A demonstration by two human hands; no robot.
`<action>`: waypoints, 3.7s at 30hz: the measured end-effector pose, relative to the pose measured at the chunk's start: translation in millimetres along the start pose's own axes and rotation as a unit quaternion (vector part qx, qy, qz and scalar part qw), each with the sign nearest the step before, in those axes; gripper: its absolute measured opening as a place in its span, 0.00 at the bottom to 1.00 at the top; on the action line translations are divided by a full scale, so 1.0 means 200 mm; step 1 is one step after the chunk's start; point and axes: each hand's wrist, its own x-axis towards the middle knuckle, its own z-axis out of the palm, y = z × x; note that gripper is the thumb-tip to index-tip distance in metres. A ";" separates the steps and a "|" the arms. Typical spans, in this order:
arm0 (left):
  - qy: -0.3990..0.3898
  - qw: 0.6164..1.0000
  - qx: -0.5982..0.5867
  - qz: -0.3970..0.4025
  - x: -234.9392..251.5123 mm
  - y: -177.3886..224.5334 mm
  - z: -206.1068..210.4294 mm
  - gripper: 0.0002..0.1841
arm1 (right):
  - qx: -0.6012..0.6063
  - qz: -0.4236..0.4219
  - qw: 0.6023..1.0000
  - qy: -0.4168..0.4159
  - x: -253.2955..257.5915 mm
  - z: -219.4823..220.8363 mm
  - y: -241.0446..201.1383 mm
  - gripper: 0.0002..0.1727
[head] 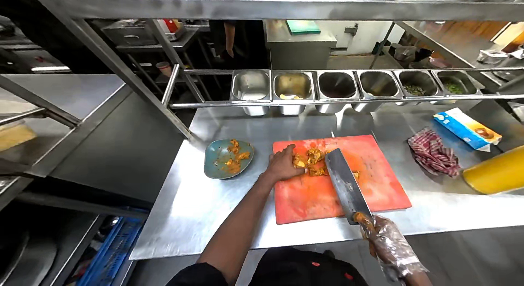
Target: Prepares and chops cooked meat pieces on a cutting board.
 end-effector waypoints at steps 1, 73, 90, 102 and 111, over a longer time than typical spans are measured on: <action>0.012 1.000 -0.001 0.018 -0.02 -0.01 0.01 0.55 | -0.002 -0.005 1.000 0.000 0.01 0.01 -0.01 0.26; 0.191 0.980 0.031 0.040 -0.26 -0.14 0.23 0.45 | -0.260 -0.015 0.966 -0.002 -0.08 0.05 -0.42 0.28; 0.309 0.937 -0.160 -0.039 -0.62 -0.34 0.35 0.30 | -0.346 -0.085 0.931 -0.086 0.35 0.33 -0.75 0.17; 0.058 0.985 -0.096 0.135 -0.24 -0.18 0.23 0.30 | -0.199 -0.045 0.978 0.032 0.17 0.06 -0.52 0.24; 0.158 0.972 -0.160 0.071 -0.38 -0.22 0.26 0.39 | -0.263 -0.052 0.963 -0.028 0.12 0.18 -0.62 0.21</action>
